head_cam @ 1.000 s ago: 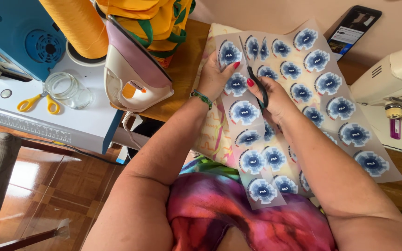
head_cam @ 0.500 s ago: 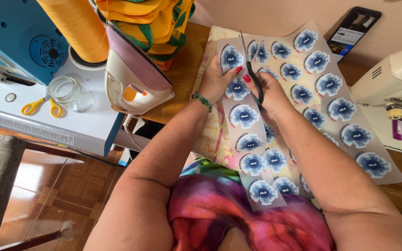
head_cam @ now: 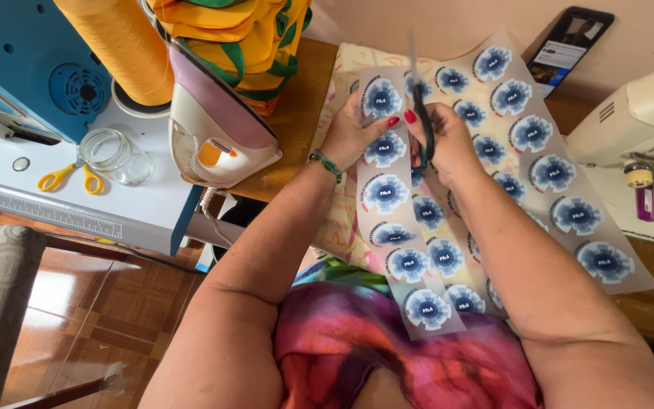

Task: Cutting out circular printed patches from a fabric sheet using scissors

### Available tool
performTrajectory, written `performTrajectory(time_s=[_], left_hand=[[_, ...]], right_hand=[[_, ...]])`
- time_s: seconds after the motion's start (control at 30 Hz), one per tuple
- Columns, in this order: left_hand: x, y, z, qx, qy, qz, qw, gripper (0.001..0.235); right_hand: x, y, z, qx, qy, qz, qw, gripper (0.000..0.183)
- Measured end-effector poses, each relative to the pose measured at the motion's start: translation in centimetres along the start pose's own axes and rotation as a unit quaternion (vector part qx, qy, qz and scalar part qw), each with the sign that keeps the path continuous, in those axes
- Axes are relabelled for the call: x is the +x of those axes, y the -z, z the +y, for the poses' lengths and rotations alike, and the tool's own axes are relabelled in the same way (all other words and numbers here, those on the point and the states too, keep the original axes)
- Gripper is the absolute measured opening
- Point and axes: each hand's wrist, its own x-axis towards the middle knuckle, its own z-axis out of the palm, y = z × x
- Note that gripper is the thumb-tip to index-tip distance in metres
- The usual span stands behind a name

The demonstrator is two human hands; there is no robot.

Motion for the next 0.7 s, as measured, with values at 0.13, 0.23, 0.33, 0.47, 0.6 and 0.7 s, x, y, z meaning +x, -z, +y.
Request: performTrajectory(time_s=[0.13,0.23,0.33,0.47,0.6,0.7], left_hand=[[-2.8,-0.6,3.7,0.034,0.009,-0.014,0.999,0.064],[-6.3,-2.6,5.8,0.033,-0.038,-0.054,0.997,0.080],[-10.8,-3.2,10.4,0.167,-0.107,-0.118,0.973,0.088],[-13.4,-3.7,13.2,0.253,-0.082,-0.170,0.949,0.092],[-15.6,-4.3,14.2,0.238,-0.069,-0.241,0.939,0.063],[-16.2,-4.0,15.4,0.271,-0.075,-0.273,0.920,0.065]], right_hand=[[-2.2,1.5,-1.4,-0.005,0.024,-0.004,1.000,0.040],[-6.1,2.2,-2.3,-0.006,0.026,-0.015,1.000,0.050],[-10.4,2.7,-3.2,0.059,0.032,0.011,0.998,0.047],[-13.8,3.9,-3.7,0.064,0.047,0.038,0.996,0.052],[-17.2,5.9,-3.1,0.048,0.016,-0.012,0.999,0.059],[-20.5,9.5,-3.7,0.035,-0.005,-0.084,0.996,0.076]])
